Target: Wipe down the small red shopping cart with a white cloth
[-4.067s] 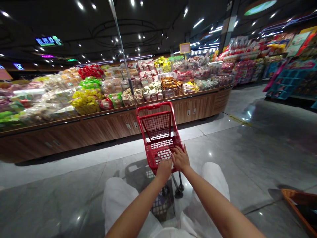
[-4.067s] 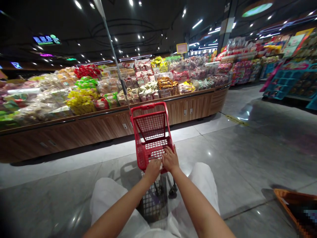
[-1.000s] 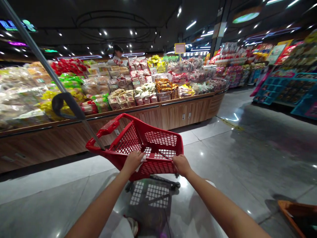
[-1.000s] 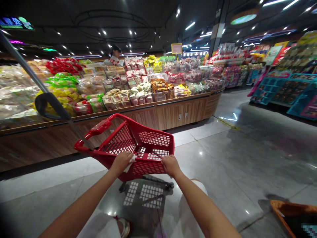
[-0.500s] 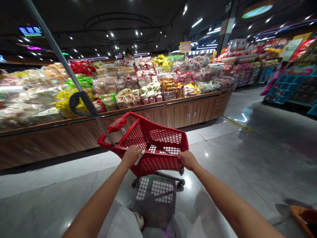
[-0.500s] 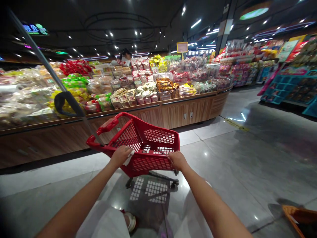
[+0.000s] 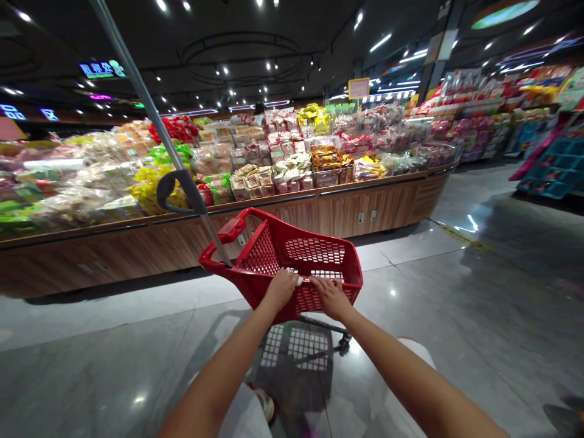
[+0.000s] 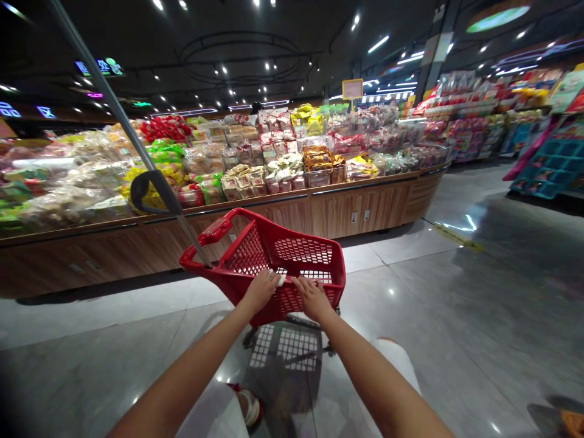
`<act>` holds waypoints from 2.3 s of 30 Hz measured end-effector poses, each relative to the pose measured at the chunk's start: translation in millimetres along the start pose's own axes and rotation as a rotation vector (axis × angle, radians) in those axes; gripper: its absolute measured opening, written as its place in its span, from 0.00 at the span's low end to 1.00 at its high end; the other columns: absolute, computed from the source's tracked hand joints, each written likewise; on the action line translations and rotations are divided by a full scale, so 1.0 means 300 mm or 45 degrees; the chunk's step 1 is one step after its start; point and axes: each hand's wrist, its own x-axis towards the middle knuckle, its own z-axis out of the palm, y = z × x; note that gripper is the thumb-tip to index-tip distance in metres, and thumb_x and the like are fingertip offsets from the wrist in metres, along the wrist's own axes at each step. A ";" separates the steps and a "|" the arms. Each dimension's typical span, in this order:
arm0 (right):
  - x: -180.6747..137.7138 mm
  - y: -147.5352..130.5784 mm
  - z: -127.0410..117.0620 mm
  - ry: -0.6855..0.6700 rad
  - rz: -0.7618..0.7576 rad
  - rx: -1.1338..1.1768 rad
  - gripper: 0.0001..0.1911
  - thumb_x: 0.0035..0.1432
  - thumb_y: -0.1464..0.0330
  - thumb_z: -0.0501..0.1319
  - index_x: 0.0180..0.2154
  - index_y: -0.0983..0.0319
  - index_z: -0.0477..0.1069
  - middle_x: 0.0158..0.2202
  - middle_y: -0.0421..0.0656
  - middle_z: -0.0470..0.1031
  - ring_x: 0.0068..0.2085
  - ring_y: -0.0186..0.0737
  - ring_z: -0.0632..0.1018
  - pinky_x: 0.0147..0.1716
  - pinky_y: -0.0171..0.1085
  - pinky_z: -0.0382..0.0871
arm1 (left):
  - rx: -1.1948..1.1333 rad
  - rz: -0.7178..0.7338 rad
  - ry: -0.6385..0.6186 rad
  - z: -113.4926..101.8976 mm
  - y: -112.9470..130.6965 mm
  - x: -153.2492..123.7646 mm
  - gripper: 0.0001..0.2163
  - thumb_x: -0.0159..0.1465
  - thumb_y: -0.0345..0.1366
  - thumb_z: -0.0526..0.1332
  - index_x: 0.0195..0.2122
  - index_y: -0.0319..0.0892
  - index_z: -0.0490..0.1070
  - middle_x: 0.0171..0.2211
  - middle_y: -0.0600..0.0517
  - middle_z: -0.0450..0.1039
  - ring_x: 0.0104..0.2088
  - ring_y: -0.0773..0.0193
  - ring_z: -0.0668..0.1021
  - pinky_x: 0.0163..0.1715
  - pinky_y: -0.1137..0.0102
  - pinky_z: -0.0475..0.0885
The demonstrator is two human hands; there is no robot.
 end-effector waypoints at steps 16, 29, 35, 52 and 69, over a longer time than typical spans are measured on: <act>0.082 0.222 -0.057 -0.138 0.305 -0.216 0.35 0.52 0.73 0.53 0.63 0.61 0.52 0.66 0.49 0.51 0.65 0.49 0.51 0.60 0.54 0.35 | 0.199 0.366 0.322 -0.259 -0.547 -0.430 0.17 0.65 0.26 0.50 0.54 0.43 0.67 0.52 0.46 0.72 0.58 0.57 0.68 0.56 0.59 0.68; 0.310 -0.331 -0.174 0.444 -0.096 0.772 0.22 0.61 0.66 0.50 0.56 0.60 0.62 0.55 0.49 0.67 0.56 0.43 0.67 0.56 0.44 0.59 | -0.024 -0.103 0.504 -0.208 -0.299 -0.174 0.13 0.63 0.44 0.58 0.41 0.41 0.73 0.38 0.46 0.77 0.43 0.56 0.76 0.48 0.60 0.69; 0.349 -0.343 -0.150 0.612 0.123 1.095 0.13 0.61 0.61 0.50 0.39 0.60 0.68 0.38 0.45 0.70 0.42 0.44 0.72 0.44 0.43 0.65 | -0.148 0.168 0.380 -0.268 -0.307 -0.143 0.09 0.65 0.36 0.56 0.42 0.42 0.74 0.39 0.48 0.77 0.44 0.61 0.76 0.47 0.65 0.70; 0.248 -0.185 -0.205 0.620 0.149 1.466 0.13 0.52 0.57 0.60 0.29 0.60 0.68 0.29 0.40 0.70 0.34 0.40 0.70 0.35 0.37 0.63 | -0.720 -0.177 0.371 -0.311 -0.375 -0.022 0.07 0.54 0.29 0.63 0.34 0.42 0.77 0.35 0.52 0.78 0.39 0.62 0.78 0.43 0.69 0.71; 0.033 -0.124 -0.396 0.907 0.232 0.369 0.21 0.59 0.65 0.53 0.54 0.60 0.65 0.56 0.52 0.64 0.56 0.53 0.65 0.52 0.50 0.59 | -0.638 -0.171 0.534 -0.305 -0.095 0.129 0.13 0.65 0.39 0.52 0.41 0.43 0.75 0.43 0.49 0.77 0.47 0.59 0.76 0.53 0.60 0.67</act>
